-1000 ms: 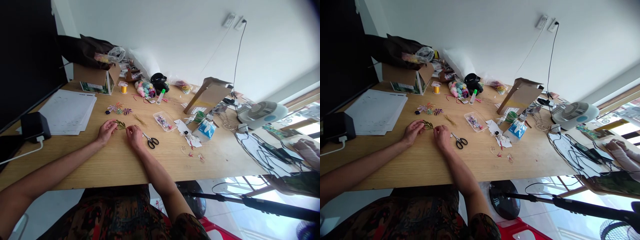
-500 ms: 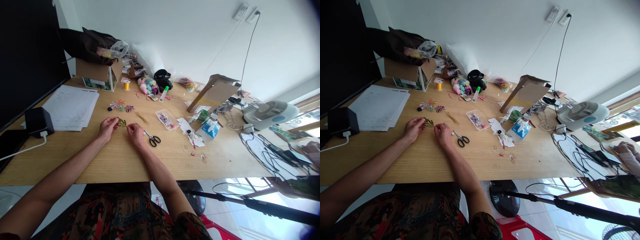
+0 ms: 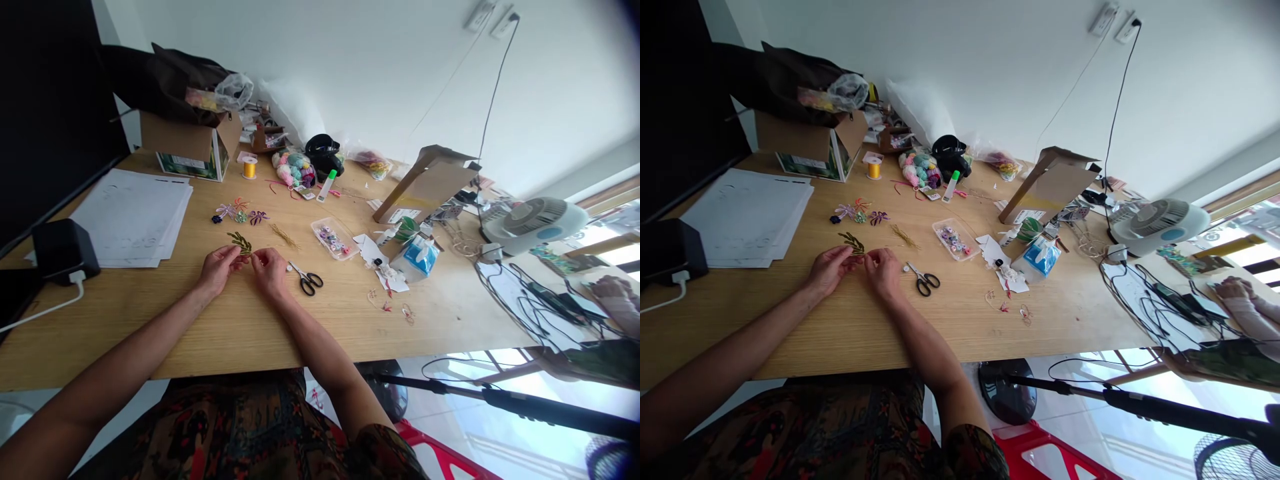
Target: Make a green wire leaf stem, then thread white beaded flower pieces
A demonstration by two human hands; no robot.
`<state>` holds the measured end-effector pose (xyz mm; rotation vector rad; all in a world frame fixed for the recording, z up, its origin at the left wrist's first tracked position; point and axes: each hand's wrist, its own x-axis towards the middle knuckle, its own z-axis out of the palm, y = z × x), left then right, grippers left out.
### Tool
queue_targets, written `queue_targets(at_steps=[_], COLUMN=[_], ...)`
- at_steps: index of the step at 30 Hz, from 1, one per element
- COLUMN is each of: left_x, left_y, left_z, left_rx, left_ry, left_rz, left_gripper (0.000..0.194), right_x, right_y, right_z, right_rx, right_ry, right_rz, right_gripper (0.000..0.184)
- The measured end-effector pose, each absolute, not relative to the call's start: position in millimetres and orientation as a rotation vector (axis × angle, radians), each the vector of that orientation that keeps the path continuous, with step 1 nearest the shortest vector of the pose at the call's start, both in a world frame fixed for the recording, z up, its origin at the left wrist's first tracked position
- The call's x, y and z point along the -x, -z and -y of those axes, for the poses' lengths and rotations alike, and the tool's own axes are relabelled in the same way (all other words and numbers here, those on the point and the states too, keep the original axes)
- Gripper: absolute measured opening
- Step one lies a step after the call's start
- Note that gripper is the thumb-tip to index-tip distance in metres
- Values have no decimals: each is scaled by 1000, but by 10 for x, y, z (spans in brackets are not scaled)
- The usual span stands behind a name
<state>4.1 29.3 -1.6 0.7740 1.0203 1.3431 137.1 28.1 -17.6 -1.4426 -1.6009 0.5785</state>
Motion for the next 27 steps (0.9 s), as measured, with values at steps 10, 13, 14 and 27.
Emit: queue_targets(at_steps=[10,13,14,27], left_x=[-56,-52,-51,-61], left_y=[65,91,94,43], left_z=[-312,-312,-309,-243], left_rx=[-844,-904,-918,-1013], left_ry=[-1414,-1405,-1394,-1318], left_rz=[-1162,-1178,-1183,-1105], left_gripper=[39,37,37,45], right_x=[-1355,-1354,-1354,-1354], right_y=[153,177,184,210], right_z=[-272,-282,-283,-308], right_rx=[1409,1367,1366,1297], right_ry=[-700,-748,-769,-882], right_rz=[1617,1594,1581,1354], right_gripper=[11,12,13,14])
